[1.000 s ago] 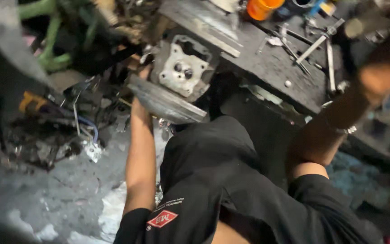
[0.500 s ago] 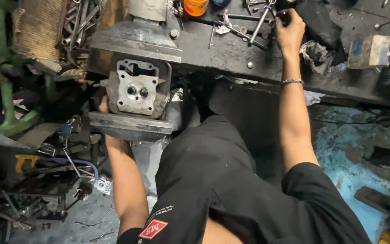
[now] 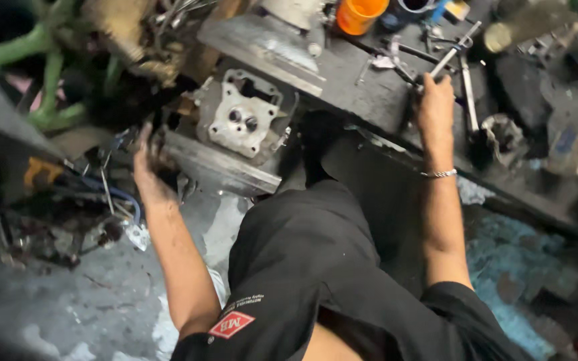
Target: The person secures a metal engine component in a bench vise and uses a ratchet to tighten bolts. They repeatedly adjust the part and the vise, then remove and reinsert bolts while handling the component by hand.
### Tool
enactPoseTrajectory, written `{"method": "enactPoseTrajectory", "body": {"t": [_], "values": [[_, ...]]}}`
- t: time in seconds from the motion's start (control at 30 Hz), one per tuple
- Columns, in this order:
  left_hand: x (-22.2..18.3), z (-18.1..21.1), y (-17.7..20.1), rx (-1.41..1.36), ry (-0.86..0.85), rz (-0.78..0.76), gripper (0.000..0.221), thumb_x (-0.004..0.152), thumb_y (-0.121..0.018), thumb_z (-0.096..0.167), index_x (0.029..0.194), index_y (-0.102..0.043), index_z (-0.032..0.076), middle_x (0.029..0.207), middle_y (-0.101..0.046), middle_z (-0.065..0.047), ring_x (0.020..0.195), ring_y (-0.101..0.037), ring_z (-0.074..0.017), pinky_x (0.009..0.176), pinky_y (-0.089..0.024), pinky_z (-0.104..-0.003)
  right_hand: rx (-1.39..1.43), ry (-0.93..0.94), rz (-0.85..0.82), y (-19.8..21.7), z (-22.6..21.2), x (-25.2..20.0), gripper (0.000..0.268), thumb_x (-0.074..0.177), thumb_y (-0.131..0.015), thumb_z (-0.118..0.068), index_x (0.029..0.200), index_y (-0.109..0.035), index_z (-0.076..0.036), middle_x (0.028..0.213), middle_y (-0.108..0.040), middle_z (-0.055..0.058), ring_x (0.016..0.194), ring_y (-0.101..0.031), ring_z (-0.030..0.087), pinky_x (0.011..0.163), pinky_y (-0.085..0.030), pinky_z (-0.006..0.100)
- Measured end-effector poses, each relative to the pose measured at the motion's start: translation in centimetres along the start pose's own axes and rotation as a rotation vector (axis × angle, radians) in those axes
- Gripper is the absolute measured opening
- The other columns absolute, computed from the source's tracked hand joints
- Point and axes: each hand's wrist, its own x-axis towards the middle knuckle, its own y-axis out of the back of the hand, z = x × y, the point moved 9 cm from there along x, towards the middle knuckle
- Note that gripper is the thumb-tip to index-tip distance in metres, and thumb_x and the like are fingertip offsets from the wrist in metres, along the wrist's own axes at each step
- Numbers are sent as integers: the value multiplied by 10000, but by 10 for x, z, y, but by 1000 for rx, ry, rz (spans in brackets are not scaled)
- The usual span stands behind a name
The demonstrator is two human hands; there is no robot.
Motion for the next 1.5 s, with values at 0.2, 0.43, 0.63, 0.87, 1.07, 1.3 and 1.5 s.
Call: {"method": "enactPoseTrajectory", "body": {"t": [0.2, 0.43, 0.63, 0.87, 1.07, 1.3, 1.5], "values": [[-20, 50, -33, -87, -327, -76, 567, 990, -588, 366, 1448, -542, 35, 1450, -602, -124, 1366, -578, -254, 1113, -500, -389, 66, -75, 14, 17, 55, 28, 273, 939, -737, -99, 1188, -644, -38, 1023, -670, 237, 915, -636, 407, 793, -506, 495], [-49, 59, -76, 41, -361, -20, 406, 1005, -632, 179, 1365, -621, -7, 1364, -670, -135, 1311, -614, -239, 1180, -442, -356, 1256, -244, 237, 111, 168, 1, 228, 1121, -545, -199, 1203, -629, -4, 1090, -649, 114, 924, -586, 226, 825, -489, 364], [-56, 60, -89, 90, -429, 51, 199, 1022, -674, 59, 1215, -648, 19, 1205, -723, -58, 1166, -639, -166, 1079, -476, -313, 1156, 10, 62, 142, -1, -1, 286, 1141, -586, -269, 1249, -661, -15, 1075, -645, 129, 841, -601, 248, 706, -483, 346], [-66, 73, -91, 348, -523, 35, 199, 1007, -696, 91, 1181, -611, 49, 1160, -694, -51, 1129, -643, -161, 1030, -492, -296, 263, 692, -317, 138, -316, -43, 356, 970, -761, -93, 1325, -727, -105, 954, -694, 131, 730, -677, 282, 667, -527, 370], [-63, 75, -91, 368, -613, 53, 262, 1027, -696, 104, 1247, -578, 25, 1204, -676, -103, 1189, -640, -220, 1095, -476, -349, -22, 825, -405, 126, -390, -37, 468, 929, -720, -193, 1395, -679, -190, 888, -669, 71, 626, -628, 284, 552, -495, 411], [-58, 62, -81, 396, -577, 102, 258, 1011, -718, 114, 1222, -593, 33, 1189, -682, -112, 1148, -671, -229, 1049, -518, -353, -553, 1051, -530, 99, -428, -26, 332, 1025, -549, -156, 1341, -647, -177, 998, -716, 87, 423, -528, 89, 345, -397, 284], [-54, 69, -79, 367, -588, 85, 273, 981, -744, 106, 1196, -590, 38, 1169, -680, -116, 1114, -681, -251, 1026, -532, -352, -716, 1567, -431, 83, -472, -44, 529, 886, -606, -81, 1403, -588, -194, 987, -641, 89, 555, -574, 124, 464, -477, 270]]}}
